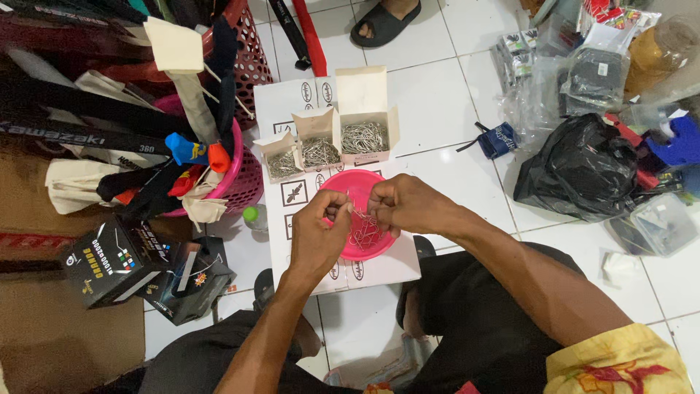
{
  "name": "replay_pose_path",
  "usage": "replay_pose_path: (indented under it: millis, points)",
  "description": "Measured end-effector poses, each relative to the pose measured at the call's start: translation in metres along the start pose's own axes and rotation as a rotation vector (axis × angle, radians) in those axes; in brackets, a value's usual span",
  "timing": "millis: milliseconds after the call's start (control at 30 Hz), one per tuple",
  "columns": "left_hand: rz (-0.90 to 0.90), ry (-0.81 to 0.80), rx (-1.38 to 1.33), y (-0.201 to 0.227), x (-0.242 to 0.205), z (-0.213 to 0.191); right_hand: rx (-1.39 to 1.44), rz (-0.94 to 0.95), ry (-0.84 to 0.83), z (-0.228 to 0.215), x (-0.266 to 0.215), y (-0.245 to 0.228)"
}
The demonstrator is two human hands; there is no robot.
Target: The person sits on the floor and repeatedly picks small metal wire pieces from a pink bowl, then bends and twists them into hanger shapes by hand. The formed hangers are placed into a cardboard box with compartments.
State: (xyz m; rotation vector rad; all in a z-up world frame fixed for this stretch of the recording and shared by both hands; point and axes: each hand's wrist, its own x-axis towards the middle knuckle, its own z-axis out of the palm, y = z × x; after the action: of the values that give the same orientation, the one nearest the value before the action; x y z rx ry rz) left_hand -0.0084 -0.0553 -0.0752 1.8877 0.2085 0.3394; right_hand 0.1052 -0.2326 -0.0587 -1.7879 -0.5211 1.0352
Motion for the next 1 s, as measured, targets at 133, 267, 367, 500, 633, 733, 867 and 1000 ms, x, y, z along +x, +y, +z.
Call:
replay_pose_path:
  millis: [133, 267, 367, 500, 633, 733, 867, 1000]
  points:
    - [-0.029, 0.032, -0.009, 0.009, 0.003, -0.005, 0.035, -0.016, 0.021, -0.003, -0.004, -0.011]
    - [-0.095, 0.034, -0.007, 0.009, 0.003, -0.006, 0.143, -0.039, 0.047, -0.003, -0.009, -0.015]
    - [-0.127, 0.031, -0.044, 0.008, 0.004, -0.005, 0.150, -0.058, 0.054, -0.005, -0.011, -0.019]
    - [-0.197, 0.036, -0.193, -0.011, 0.008, -0.003, 0.067, -0.071, 0.088, -0.010, -0.012, -0.018]
    - [-0.313, 0.058, -0.295, -0.007, 0.011, -0.010, -0.159, -0.059, 0.098, -0.015, -0.001, 0.008]
    - [-0.422, 0.094, -0.452, -0.006, 0.012, -0.011, -0.554, -0.126, -0.005, -0.007, 0.000, 0.012]
    - [-0.525, 0.088, -0.645, -0.016, 0.013, -0.009, -0.572, -0.340, 0.111, 0.003, -0.012, -0.004]
    - [-0.593, 0.050, -0.733, -0.002, 0.009, -0.008, -0.607, -0.858, 0.194, 0.005, -0.026, -0.028]
